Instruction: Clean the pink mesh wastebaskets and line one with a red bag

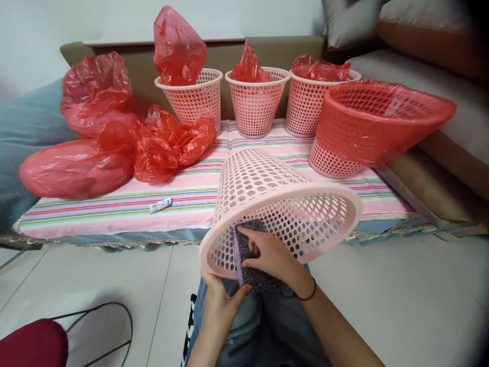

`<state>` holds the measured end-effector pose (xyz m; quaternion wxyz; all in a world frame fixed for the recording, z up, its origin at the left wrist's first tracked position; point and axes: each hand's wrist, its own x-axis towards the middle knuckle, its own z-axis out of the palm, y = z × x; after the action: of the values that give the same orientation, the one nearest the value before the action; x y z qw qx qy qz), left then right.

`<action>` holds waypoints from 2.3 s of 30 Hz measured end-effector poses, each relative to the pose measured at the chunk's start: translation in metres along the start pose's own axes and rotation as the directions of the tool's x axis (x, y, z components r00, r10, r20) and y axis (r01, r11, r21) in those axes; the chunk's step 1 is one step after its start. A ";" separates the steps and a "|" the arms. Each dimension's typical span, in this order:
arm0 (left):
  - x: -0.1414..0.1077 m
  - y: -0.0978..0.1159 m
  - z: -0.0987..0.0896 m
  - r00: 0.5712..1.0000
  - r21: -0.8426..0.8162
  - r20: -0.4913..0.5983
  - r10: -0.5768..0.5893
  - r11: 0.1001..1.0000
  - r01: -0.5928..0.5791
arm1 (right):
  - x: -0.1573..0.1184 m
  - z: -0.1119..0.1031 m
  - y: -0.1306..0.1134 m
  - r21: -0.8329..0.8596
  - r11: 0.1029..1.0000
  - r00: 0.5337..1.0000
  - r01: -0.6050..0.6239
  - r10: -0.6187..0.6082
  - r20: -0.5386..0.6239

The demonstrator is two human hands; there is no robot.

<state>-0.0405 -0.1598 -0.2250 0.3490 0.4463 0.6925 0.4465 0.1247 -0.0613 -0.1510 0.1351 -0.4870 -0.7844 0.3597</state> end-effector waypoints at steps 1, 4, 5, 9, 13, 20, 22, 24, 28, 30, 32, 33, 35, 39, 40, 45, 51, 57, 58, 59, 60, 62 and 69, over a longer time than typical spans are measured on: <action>0.000 0.000 0.001 1.000 0.003 0.010 -0.001 1.000 0.001 | -0.006 0.006 0.002 -0.009 0.998 0.996 0.064 -0.064 -0.069; 0.000 0.006 0.003 0.998 0.000 0.026 0.049 0.999 -0.049 | -0.019 0.024 0.008 -0.081 0.981 0.968 0.174 -0.185 -0.166; 0.001 0.009 0.003 0.997 -0.005 0.033 0.073 0.997 -0.072 | -0.019 0.029 0.010 -0.103 0.981 0.968 0.162 -0.179 -0.175; 0.005 0.024 0.003 0.989 -0.022 0.094 0.114 0.993 -0.113 | -0.007 0.042 0.010 -0.111 0.994 0.966 0.022 -0.050 -0.253; 0.007 0.029 -0.006 0.970 0.005 0.230 0.075 0.997 -0.078 | 0.003 0.045 0.004 -0.091 0.988 0.954 -0.122 0.091 -0.287; 0.003 0.024 -0.013 0.986 -0.103 0.165 0.039 0.994 -0.022 | 0.002 0.050 0.003 -0.031 0.983 0.922 -0.183 0.161 -0.352; 0.003 0.023 -0.009 0.993 -0.148 0.093 0.069 0.987 -0.055 | -0.001 0.047 0.003 -0.003 0.996 0.930 -0.090 0.083 -0.359; 0.003 0.024 -0.003 0.993 -0.180 0.036 0.112 0.978 -0.104 | -0.006 0.041 0.003 0.029 0.999 0.945 0.043 -0.031 -0.325; 0.006 0.030 0.004 0.985 -0.207 -0.038 0.169 0.963 -0.173 | -0.017 0.037 0.004 0.058 0.993 0.958 0.105 -0.085 -0.272; 0.007 0.034 0.004 0.981 -0.201 -0.059 0.186 0.960 -0.195 | -0.020 0.041 0.003 0.032 0.999 0.950 0.032 -0.020 -0.312; 0.007 0.039 0.004 0.982 -0.201 -0.077 0.175 0.962 -0.187 | -0.019 0.045 0.003 -0.018 0.999 0.935 -0.042 0.033 -0.354; 0.007 0.041 0.003 0.983 -0.207 -0.086 0.160 0.963 -0.175 | -0.017 0.046 0.003 -0.058 0.996 0.928 -0.075 0.049 -0.369; 0.007 0.045 0.001 0.987 -0.220 -0.093 0.132 0.964 -0.149 | -0.011 0.043 0.006 -0.159 0.977 0.920 -0.144 0.073 -0.385; 0.009 0.049 -0.004 0.986 -0.234 -0.090 0.143 0.959 -0.160 | 0.005 0.018 0.022 -0.363 0.893 0.912 -0.266 0.112 -0.394; 0.009 0.050 -0.005 0.983 -0.233 -0.088 0.158 0.957 -0.174 | 0.009 0.011 0.027 -0.401 0.866 0.904 -0.298 0.120 -0.411; 0.013 0.051 -0.004 0.966 -0.149 -0.061 0.251 0.955 -0.257 | 0.012 0.003 0.042 -0.445 0.811 0.868 -0.379 0.144 -0.476; 0.019 0.054 -0.005 0.940 -0.089 -0.080 0.332 0.937 -0.338 | 0.005 0.025 0.036 -0.413 0.849 0.888 -0.330 0.132 -0.440; 0.019 0.055 -0.006 0.943 -0.093 -0.054 0.329 0.939 -0.332 | 0.005 0.023 0.033 -0.312 0.894 0.883 -0.320 0.162 -0.440; 0.019 0.055 -0.006 0.944 -0.095 -0.054 0.325 0.940 -0.329 | 0.004 0.023 0.031 -0.271 0.918 0.894 -0.288 0.156 -0.421; 0.018 0.055 -0.005 0.946 -0.096 -0.063 0.319 0.941 -0.324 | 0.003 0.023 0.029 -0.217 0.948 0.909 -0.233 0.133 -0.394; 0.018 0.055 -0.004 0.947 -0.097 -0.079 0.311 0.943 -0.318 | 0.002 0.022 0.026 -0.147 0.976 0.927 -0.159 0.096 -0.363; 0.018 0.055 -0.003 0.950 -0.096 -0.127 0.286 0.949 -0.299 | -0.001 0.018 0.020 0.045 0.999 0.956 0.012 0.002 -0.293; 0.020 0.052 -0.006 0.944 -0.085 -0.170 0.284 0.950 -0.301 | 0.009 -0.017 0.025 0.285 0.953 0.923 0.104 0.014 -0.385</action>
<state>-0.0368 -0.1327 -0.1757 0.2475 0.4882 0.6181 0.5642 0.1468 -0.0394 -0.1578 0.3661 -0.5033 -0.6901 0.3692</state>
